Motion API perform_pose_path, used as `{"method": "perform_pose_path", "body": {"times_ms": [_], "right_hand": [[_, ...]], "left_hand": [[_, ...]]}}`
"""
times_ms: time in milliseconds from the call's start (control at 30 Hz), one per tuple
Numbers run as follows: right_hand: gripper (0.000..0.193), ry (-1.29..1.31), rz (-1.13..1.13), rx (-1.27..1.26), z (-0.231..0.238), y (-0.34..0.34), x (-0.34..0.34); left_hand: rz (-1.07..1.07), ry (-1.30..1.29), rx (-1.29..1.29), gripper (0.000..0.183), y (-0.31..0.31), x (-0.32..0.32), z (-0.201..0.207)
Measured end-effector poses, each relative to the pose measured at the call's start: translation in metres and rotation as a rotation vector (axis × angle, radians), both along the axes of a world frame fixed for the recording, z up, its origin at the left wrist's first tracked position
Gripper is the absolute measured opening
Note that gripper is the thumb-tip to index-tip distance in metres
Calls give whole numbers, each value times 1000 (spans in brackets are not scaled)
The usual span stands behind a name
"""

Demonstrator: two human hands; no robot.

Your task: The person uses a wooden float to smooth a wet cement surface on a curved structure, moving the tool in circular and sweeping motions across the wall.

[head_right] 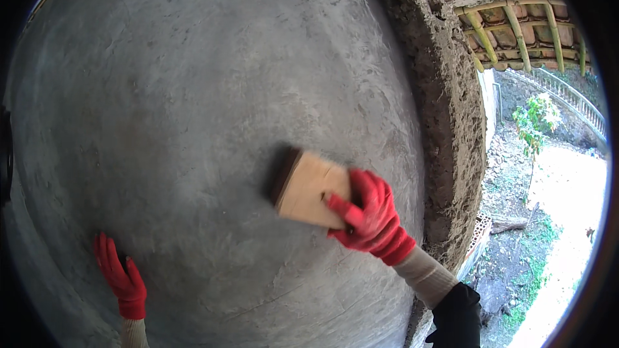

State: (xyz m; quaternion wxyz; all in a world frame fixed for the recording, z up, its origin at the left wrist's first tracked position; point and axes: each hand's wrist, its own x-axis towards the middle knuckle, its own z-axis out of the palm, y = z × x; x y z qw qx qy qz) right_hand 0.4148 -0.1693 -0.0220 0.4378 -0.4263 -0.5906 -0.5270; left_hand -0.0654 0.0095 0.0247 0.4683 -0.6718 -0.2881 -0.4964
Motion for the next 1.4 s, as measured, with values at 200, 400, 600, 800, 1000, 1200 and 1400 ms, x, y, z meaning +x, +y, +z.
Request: {"method": "perform_pose_path", "body": {"times_ms": [200,400,600,800,1000,1200,1400], "right_hand": [[93,25,11,34,16,13,-35],[87,129,-145,178,17,-5,34],[78,309,1,288,115,13,0],[84,-128,32,-42,2,3,8],[77,455,-83,368,84,4,81],[83,-36,-43,70,46,15,-38],[88,-40,-148,117,11,-9,50]], "left_hand": [[9,-4,-6,52,3,-5,-5],[-38,-3,-28,50,1,1,-2],[16,25,-21,49,0,3,-2],[44,9,-15,47,-4,-2,-2],[-6,31,-34,45,-3,8,2],[40,16,-20,46,-2,-5,-4],[-26,44,-22,45,5,5,2]]}}
